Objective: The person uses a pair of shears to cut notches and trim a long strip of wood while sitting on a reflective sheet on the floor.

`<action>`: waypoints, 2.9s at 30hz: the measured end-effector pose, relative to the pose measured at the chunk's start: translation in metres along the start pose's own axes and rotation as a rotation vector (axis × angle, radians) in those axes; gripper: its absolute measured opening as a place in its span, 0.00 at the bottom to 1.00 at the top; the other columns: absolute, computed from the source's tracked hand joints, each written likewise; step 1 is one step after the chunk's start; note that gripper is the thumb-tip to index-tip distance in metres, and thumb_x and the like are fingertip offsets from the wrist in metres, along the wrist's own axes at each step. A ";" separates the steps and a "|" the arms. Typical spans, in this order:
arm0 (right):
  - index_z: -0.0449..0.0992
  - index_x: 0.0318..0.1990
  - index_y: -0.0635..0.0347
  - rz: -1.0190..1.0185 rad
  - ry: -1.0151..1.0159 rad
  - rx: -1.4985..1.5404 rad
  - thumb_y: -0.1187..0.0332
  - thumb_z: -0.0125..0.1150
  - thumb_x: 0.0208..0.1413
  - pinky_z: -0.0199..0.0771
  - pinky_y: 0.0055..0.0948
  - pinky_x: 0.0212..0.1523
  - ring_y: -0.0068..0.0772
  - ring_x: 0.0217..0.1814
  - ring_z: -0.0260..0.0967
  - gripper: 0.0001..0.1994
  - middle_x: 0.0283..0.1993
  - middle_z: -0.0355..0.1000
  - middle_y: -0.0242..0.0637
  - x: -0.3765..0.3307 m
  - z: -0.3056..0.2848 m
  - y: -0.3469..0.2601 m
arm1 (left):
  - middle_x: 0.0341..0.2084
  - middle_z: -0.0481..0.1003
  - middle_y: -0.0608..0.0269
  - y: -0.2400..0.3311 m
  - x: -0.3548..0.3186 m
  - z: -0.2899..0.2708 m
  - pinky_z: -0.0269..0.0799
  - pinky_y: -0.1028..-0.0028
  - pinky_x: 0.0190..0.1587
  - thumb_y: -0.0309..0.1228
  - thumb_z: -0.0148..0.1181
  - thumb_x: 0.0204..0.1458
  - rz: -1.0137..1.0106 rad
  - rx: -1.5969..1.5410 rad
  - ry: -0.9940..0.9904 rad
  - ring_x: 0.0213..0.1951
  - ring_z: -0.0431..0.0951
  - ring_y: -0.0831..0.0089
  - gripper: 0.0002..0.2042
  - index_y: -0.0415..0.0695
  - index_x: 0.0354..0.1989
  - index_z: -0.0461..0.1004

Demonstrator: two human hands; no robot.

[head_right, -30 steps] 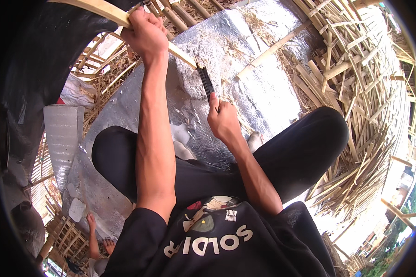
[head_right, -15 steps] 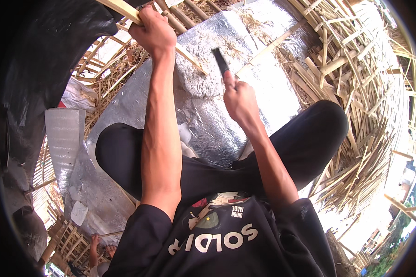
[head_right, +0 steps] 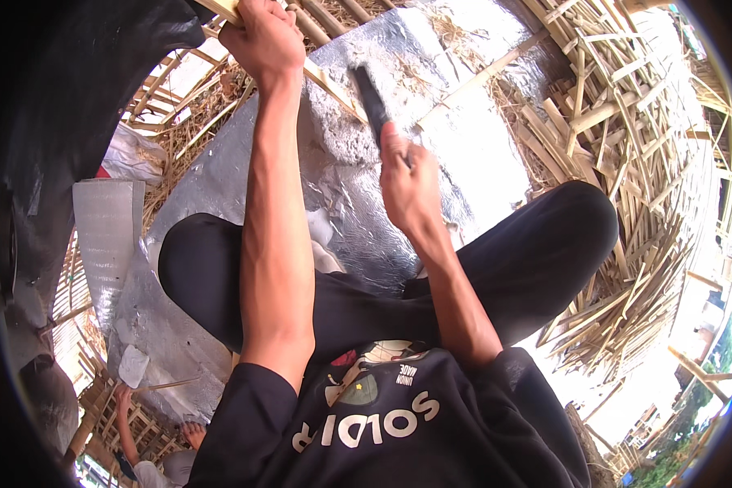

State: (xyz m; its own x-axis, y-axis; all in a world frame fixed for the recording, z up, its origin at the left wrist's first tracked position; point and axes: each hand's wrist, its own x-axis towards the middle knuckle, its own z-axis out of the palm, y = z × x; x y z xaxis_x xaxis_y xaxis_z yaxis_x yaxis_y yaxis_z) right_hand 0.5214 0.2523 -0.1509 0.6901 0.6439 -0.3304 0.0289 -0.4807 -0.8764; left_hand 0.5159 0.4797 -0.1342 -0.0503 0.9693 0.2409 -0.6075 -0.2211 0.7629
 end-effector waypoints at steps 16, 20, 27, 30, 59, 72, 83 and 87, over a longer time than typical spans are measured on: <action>0.55 0.19 0.50 -0.317 0.088 0.327 0.44 0.37 0.72 0.42 0.25 0.17 0.17 0.15 0.43 0.29 0.13 0.49 0.22 -0.008 0.002 0.024 | 0.10 0.57 0.72 0.000 0.013 -0.014 0.48 0.76 0.16 0.35 0.53 0.60 -0.007 -0.020 0.056 0.13 0.57 0.82 0.21 0.49 0.14 0.56; 0.56 0.18 0.52 0.124 -0.125 -0.018 0.44 0.36 0.72 0.44 0.29 0.17 0.20 0.15 0.47 0.30 0.13 0.52 0.24 0.008 0.018 0.085 | 0.12 0.56 0.76 0.009 0.004 0.010 0.49 0.76 0.18 0.34 0.52 0.61 -0.139 -0.106 0.006 0.14 0.56 0.83 0.18 0.50 0.18 0.57; 0.54 0.18 0.48 -0.069 0.022 0.238 0.41 0.37 0.71 0.40 0.26 0.17 0.17 0.13 0.42 0.30 0.12 0.52 0.25 -0.009 0.004 0.000 | 0.11 0.58 0.76 0.000 0.008 -0.016 0.50 0.76 0.17 0.37 0.51 0.62 0.006 0.079 -0.017 0.13 0.56 0.84 0.22 0.52 0.14 0.54; 0.54 0.16 0.52 -0.409 0.019 0.321 0.42 0.35 0.71 0.43 0.28 0.17 0.19 0.14 0.45 0.32 0.12 0.52 0.26 0.003 0.006 0.037 | 0.11 0.57 0.76 0.006 0.011 0.003 0.49 0.76 0.16 0.39 0.51 0.62 -0.145 -0.032 0.027 0.13 0.56 0.84 0.22 0.52 0.14 0.55; 0.59 0.19 0.51 0.138 -0.055 0.168 0.42 0.40 0.70 0.44 0.26 0.15 0.16 0.14 0.46 0.30 0.13 0.52 0.22 -0.027 -0.006 -0.013 | 0.11 0.59 0.73 0.007 0.010 -0.021 0.50 0.71 0.20 0.39 0.49 0.61 0.085 0.179 0.041 0.16 0.56 0.83 0.21 0.46 0.15 0.59; 0.59 0.22 0.51 0.081 -0.076 0.128 0.44 0.42 0.70 0.45 0.24 0.15 0.17 0.13 0.47 0.27 0.13 0.53 0.23 -0.009 -0.016 -0.012 | 0.11 0.54 0.74 0.004 0.016 -0.017 0.46 0.75 0.18 0.36 0.48 0.60 0.092 0.021 -0.091 0.14 0.53 0.83 0.20 0.49 0.15 0.54; 0.60 0.25 0.53 0.177 0.012 0.345 0.44 0.41 0.69 0.41 0.22 0.15 0.19 0.12 0.47 0.25 0.12 0.53 0.27 -0.026 -0.071 -0.021 | 0.09 0.47 0.71 0.070 0.015 -0.014 0.47 0.73 0.20 0.41 0.42 0.56 -0.140 -0.024 -0.252 0.13 0.45 0.78 0.15 0.53 0.19 0.50; 0.60 0.24 0.53 0.168 -0.049 0.488 0.46 0.42 0.69 0.44 0.24 0.15 0.21 0.12 0.50 0.25 0.13 0.55 0.30 -0.023 -0.072 -0.007 | 0.09 0.47 0.72 0.095 0.019 -0.015 0.45 0.75 0.19 0.42 0.42 0.58 -0.209 -0.030 -0.247 0.13 0.44 0.79 0.16 0.54 0.19 0.49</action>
State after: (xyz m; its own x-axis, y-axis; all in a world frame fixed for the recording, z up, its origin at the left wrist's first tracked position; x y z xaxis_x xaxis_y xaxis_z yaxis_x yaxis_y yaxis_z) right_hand 0.5572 0.1983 -0.1118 0.6211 0.6147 -0.4862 -0.4277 -0.2540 -0.8675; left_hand 0.4455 0.4791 -0.0665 0.2699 0.9370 0.2217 -0.6077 -0.0128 0.7941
